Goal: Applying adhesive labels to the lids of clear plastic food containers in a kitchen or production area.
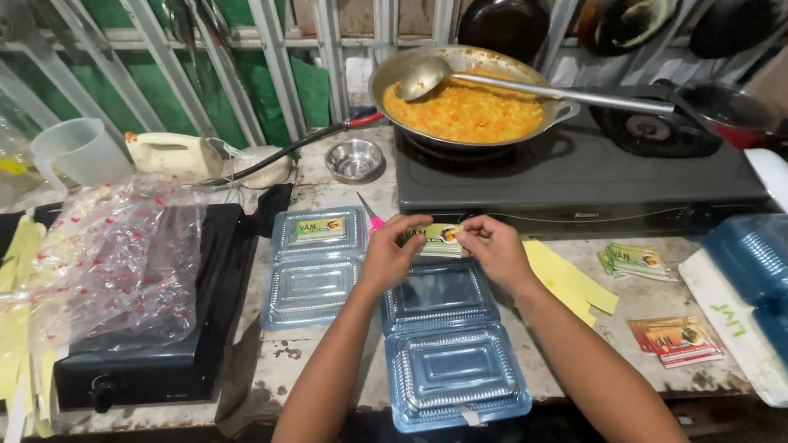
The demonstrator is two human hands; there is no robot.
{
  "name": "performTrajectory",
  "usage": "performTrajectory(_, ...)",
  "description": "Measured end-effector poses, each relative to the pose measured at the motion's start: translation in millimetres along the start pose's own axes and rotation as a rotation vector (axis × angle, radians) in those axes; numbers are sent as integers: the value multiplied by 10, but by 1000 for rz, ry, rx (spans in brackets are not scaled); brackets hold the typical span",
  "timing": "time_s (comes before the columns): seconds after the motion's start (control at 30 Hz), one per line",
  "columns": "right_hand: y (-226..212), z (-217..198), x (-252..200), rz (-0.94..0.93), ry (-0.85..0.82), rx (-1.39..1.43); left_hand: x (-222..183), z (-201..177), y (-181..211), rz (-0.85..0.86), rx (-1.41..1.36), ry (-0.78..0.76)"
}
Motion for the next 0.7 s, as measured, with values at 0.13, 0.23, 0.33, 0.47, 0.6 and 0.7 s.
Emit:
performTrajectory(0.13, 105, 81, 68, 11, 54, 8, -136, -96, 255, 399, 422, 335)
performTrajectory(0.23, 350, 108, 24, -2, 71, 10, -422, 98, 489, 677, 628, 483)
performTrajectory(0.33, 297, 203, -55, -37, 41, -44, -446, 236, 454, 708, 560, 388)
performTrajectory(0.47, 202, 293, -212, -23, 37, -21, -421, 261, 295, 673, 503, 318)
performTrajectory(0.6, 177, 283, -232, -40, 97, 49, -447, 272, 331, 651, 409, 294)
performTrajectory(0.7, 202, 251, -246, -32, 123, 97, -380, 264, 276, 530, 303, 225)
Point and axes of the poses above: each hand's wrist, its own x-axis towards the middle knuckle, its own z-axis out of the palm, y = z × x, the point moved 10 cm from there along x, towards the middle knuckle, and after that the axes turned 8 degrees about -z, right-handed, at the moved point
